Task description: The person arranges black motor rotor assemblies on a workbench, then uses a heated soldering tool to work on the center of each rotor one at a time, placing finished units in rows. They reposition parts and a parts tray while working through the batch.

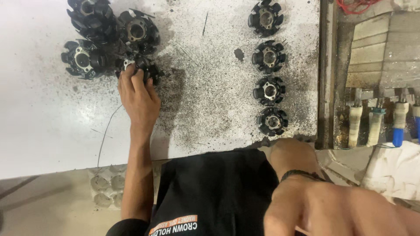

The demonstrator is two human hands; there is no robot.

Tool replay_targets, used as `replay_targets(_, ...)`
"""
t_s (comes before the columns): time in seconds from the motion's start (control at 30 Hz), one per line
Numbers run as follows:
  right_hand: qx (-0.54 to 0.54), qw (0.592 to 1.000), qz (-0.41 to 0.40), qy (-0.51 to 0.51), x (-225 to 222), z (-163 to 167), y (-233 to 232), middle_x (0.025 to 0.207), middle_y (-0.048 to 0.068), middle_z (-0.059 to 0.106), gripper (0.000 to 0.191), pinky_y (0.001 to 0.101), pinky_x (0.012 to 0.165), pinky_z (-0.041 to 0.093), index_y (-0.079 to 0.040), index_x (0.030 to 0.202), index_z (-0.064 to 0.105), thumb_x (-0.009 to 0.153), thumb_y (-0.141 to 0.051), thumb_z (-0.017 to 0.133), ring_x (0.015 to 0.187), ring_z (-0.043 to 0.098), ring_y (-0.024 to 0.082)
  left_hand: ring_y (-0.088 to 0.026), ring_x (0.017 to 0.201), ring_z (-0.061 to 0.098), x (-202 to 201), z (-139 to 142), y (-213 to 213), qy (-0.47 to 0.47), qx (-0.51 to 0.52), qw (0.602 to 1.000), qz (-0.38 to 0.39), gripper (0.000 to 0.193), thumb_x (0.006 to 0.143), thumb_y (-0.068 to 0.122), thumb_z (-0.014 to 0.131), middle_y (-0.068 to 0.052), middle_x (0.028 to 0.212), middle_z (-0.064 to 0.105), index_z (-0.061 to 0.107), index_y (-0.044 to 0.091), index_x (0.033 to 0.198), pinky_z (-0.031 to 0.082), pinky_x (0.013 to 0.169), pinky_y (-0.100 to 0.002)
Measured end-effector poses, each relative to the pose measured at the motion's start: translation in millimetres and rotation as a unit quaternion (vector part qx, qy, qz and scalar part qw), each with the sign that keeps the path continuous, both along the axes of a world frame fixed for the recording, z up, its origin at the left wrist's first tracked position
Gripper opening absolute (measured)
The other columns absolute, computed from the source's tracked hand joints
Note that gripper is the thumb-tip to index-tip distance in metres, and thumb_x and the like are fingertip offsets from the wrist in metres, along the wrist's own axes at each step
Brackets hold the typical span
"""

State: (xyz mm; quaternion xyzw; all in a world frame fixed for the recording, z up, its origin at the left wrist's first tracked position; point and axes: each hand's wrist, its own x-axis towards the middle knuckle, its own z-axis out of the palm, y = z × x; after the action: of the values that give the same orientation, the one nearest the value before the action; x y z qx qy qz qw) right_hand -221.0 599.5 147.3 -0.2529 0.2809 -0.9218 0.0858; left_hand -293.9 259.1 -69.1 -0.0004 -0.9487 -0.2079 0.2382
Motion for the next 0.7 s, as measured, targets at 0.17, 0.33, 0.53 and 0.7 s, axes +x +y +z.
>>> replay_targets(0.17, -0.024, 0.999, 0.014, -0.027, 18, -10, 17, 0.087, 0.0, 0.064, 0.029, 0.0551, 0.082, 0.056, -0.013, 0.105, 0.067, 0.109, -0.021, 0.04, 0.075, 0.065, 0.019, -0.045, 0.126, 0.054, -2, 1, 11, -0.002, 0.001, 1.0, -0.003, 0.026, 0.104, 0.002, 0.065, -0.025, 0.137, 0.053, 0.054, -0.004, 0.127, 0.044, 0.106, -0.057)
replay_targets(0.33, -0.047, 0.996, 0.04, -0.071, 38, -16, 35, 0.084, -0.001, 0.064, 0.035, 0.0578, 0.08, 0.057, -0.012, 0.108, 0.069, 0.113, -0.022, 0.035, 0.072, 0.065, 0.02, -0.044, 0.123, 0.055, -4, 1, 16, 0.002, 0.0, 1.0, 0.006, 0.023, 0.105, 0.003, 0.065, -0.024, 0.137, 0.054, 0.054, -0.003, 0.125, 0.045, 0.105, -0.056)
replay_targets(0.53, -0.064, 0.992, 0.087, -0.059, 29, -12, 30, 0.078, 0.002, 0.065, 0.031, 0.0535, 0.076, 0.059, -0.009, 0.102, 0.068, 0.111, -0.019, 0.04, 0.066, 0.065, 0.02, -0.044, 0.125, 0.055, -3, -3, 21, -0.006, -0.008, 1.0, 0.022, 0.025, 0.103, 0.003, 0.064, -0.024, 0.138, 0.054, 0.055, -0.003, 0.126, 0.044, 0.106, -0.055)
replay_targets(0.7, -0.052, 0.992, 0.108, -0.04, 11, -2, 14, 0.084, 0.004, 0.066, 0.025, 0.051, 0.077, 0.059, -0.008, 0.106, 0.068, 0.108, -0.017, 0.045, 0.071, 0.066, 0.021, -0.045, 0.127, 0.053, -2, -6, 18, -0.009, -0.004, 1.0, 0.016, 0.028, 0.101, 0.002, 0.064, -0.024, 0.139, 0.053, 0.054, -0.003, 0.127, 0.044, 0.107, -0.056)
